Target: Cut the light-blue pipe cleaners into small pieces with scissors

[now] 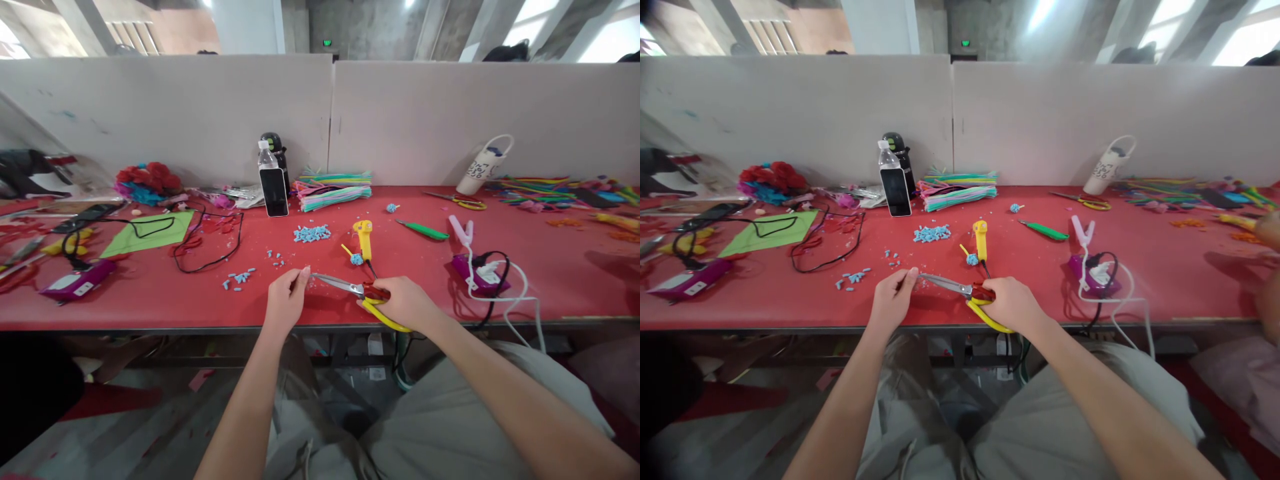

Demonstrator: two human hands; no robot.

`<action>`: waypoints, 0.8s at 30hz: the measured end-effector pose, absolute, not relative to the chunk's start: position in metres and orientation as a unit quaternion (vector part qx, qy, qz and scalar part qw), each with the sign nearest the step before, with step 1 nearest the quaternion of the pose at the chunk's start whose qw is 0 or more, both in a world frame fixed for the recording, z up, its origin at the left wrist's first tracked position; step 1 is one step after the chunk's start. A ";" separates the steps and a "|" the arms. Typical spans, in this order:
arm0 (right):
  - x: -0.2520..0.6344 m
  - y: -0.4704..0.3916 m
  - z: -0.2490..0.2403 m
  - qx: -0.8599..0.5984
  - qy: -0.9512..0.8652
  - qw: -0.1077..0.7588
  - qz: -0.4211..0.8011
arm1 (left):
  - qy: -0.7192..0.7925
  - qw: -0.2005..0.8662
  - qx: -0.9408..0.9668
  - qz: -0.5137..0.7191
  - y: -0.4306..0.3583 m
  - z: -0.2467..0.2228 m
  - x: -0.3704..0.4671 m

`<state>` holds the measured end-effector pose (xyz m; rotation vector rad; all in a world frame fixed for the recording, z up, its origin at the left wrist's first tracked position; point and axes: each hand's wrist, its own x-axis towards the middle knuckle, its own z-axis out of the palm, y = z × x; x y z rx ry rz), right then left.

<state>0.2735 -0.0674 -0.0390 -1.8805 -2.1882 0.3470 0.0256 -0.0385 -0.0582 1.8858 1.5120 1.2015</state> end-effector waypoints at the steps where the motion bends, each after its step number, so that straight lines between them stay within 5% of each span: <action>1: 0.273 -0.068 -0.039 -0.642 -0.748 0.117 0.119 | 0.548 0.220 0.681 0.434 -0.039 -0.058 0.026; 24: 0.274 -0.069 -0.040 -0.640 -0.746 0.129 0.130 | 0.548 0.224 0.678 0.435 -0.038 -0.059 0.025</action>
